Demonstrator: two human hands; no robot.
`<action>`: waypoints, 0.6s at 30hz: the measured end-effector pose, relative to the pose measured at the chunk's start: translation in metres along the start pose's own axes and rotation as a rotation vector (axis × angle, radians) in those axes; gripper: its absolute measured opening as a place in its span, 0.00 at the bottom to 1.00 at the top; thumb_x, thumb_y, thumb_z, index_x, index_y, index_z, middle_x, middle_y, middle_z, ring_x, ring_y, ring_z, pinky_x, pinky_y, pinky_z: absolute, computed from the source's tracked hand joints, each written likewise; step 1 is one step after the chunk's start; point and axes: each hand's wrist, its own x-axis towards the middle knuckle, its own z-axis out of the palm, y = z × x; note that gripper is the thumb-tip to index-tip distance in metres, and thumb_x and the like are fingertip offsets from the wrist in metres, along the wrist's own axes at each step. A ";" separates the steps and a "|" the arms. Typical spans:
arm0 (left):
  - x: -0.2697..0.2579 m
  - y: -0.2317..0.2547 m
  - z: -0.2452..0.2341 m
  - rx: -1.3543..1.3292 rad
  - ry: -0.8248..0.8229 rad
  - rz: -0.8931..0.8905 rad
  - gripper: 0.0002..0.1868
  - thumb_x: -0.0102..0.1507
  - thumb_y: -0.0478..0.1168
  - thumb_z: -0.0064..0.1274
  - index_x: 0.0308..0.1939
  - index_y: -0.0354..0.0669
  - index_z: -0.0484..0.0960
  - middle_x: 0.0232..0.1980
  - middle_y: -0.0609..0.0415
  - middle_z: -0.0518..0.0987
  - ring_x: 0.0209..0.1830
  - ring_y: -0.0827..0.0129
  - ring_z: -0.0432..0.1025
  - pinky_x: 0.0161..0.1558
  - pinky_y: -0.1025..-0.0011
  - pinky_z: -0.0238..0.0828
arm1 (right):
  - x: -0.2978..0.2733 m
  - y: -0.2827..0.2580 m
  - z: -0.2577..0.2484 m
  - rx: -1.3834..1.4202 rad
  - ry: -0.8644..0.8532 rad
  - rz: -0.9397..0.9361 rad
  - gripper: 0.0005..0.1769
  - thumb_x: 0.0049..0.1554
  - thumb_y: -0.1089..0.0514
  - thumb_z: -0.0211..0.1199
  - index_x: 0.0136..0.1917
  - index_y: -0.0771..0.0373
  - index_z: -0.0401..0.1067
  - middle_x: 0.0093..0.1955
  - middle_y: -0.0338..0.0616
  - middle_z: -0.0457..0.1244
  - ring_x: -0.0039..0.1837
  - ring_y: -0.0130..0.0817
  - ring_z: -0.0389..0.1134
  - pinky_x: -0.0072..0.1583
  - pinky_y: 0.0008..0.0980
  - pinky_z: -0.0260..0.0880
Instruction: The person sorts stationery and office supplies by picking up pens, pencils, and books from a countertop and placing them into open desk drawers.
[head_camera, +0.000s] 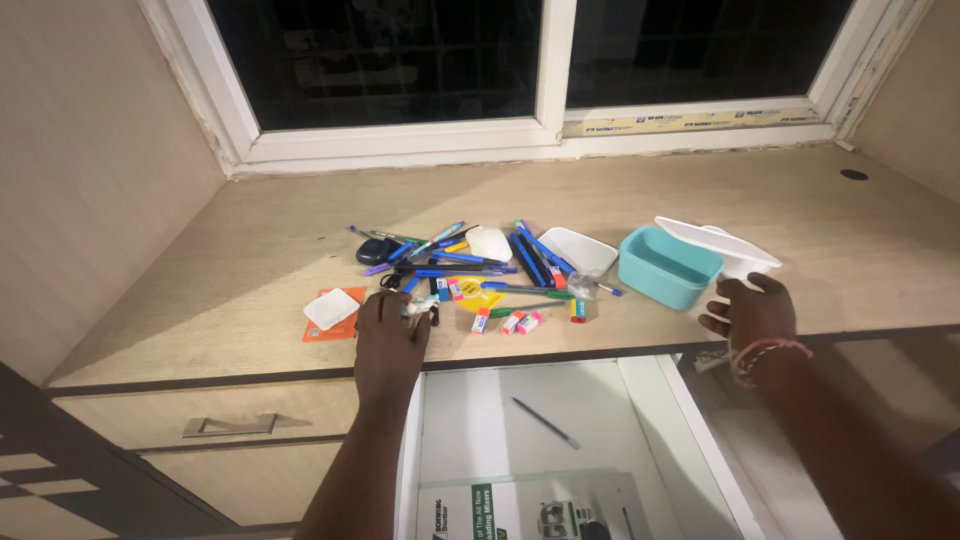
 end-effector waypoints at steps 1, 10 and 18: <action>-0.001 0.001 -0.001 -0.003 0.002 -0.001 0.23 0.58 0.41 0.65 0.53 0.41 0.75 0.56 0.47 0.73 0.60 0.49 0.68 0.54 0.55 0.73 | -0.006 -0.001 0.003 -0.023 0.001 -0.057 0.30 0.60 0.62 0.61 0.73 0.64 0.55 0.57 0.52 0.64 0.52 0.41 0.68 0.48 0.37 0.76; 0.000 0.001 0.000 0.001 -0.005 -0.022 0.22 0.58 0.41 0.65 0.53 0.42 0.76 0.57 0.48 0.73 0.60 0.49 0.68 0.54 0.55 0.73 | -0.075 0.033 0.027 -0.310 -0.131 -0.737 0.17 0.63 0.63 0.61 0.65 0.64 0.64 0.49 0.48 0.64 0.42 0.30 0.66 0.43 0.31 0.67; -0.002 0.000 0.002 -0.008 0.007 -0.042 0.20 0.59 0.43 0.64 0.51 0.43 0.78 0.56 0.47 0.73 0.60 0.49 0.68 0.53 0.54 0.72 | -0.146 0.053 0.044 -0.727 -0.552 -0.707 0.14 0.54 0.61 0.64 0.54 0.56 0.71 0.39 0.40 0.69 0.34 0.32 0.72 0.39 0.36 0.72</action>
